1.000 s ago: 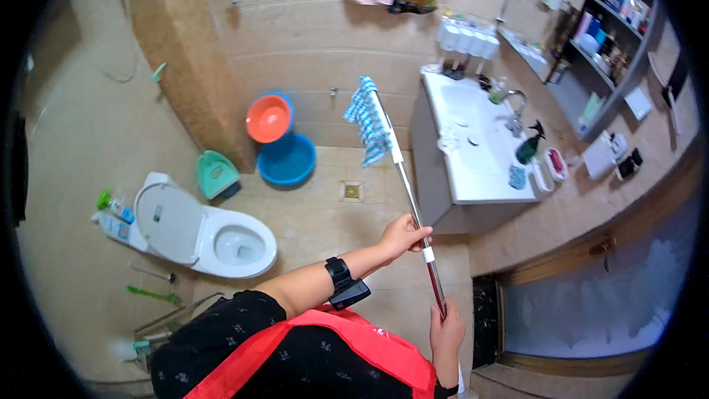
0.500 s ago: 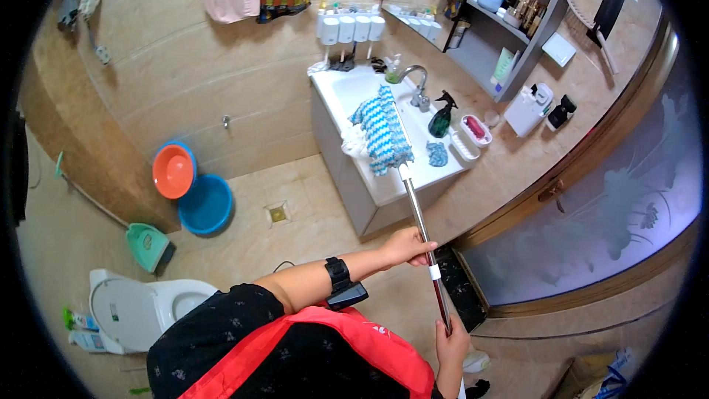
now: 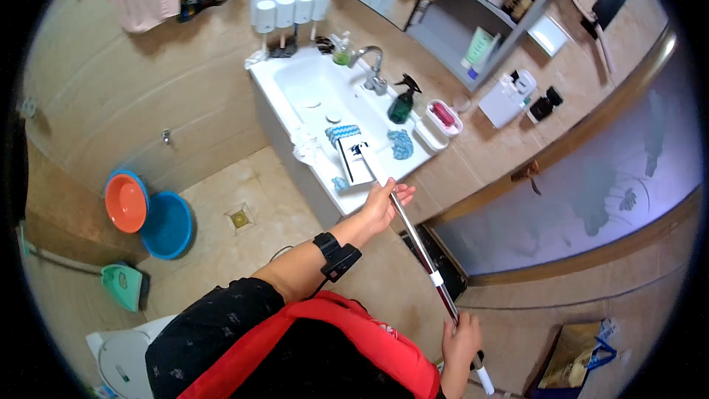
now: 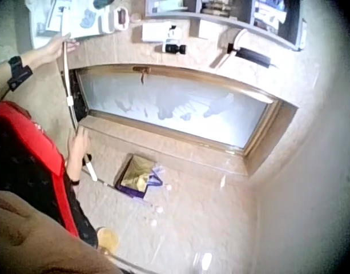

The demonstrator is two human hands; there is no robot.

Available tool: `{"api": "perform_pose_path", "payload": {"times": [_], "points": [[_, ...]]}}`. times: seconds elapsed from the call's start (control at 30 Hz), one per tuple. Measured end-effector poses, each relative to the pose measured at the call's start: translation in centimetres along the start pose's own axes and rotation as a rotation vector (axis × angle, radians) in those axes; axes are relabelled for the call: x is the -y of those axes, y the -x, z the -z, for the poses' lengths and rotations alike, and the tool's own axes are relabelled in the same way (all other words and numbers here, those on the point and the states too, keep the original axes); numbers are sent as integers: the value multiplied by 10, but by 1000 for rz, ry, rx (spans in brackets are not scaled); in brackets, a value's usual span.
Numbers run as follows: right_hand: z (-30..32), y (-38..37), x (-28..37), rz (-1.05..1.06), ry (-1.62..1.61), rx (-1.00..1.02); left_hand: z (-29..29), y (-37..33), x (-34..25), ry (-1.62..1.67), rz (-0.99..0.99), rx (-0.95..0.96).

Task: The person cleans the bathroom wall with a mop, then wipes the pipe and valves under the water heater with a cloth and a rag.

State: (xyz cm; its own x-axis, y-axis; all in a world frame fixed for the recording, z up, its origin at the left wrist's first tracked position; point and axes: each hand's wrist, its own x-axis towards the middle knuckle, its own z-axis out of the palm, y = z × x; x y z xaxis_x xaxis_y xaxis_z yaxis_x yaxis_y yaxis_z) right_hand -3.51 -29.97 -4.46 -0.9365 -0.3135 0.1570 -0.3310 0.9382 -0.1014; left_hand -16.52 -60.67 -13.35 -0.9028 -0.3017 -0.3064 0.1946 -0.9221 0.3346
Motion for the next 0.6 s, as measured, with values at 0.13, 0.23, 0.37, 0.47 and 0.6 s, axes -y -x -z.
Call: {"api": "perform_pose_path", "payload": {"times": [0.13,0.23,0.37,0.47,0.6], "points": [[-20,-54,26,39,-55,116,-4,-12,22,78,76,33],[-25,-84,47,83,-43,163,7,-35,15,125,98,7],[11,-103,55,108,79,176,20,-51,-7,13,91,-110],[37,-116,42,168,147,51,34,-58,-21,-189,126,-89],[71,-135,31,338,265,-167,51,-62,-23,-278,201,100]]}}
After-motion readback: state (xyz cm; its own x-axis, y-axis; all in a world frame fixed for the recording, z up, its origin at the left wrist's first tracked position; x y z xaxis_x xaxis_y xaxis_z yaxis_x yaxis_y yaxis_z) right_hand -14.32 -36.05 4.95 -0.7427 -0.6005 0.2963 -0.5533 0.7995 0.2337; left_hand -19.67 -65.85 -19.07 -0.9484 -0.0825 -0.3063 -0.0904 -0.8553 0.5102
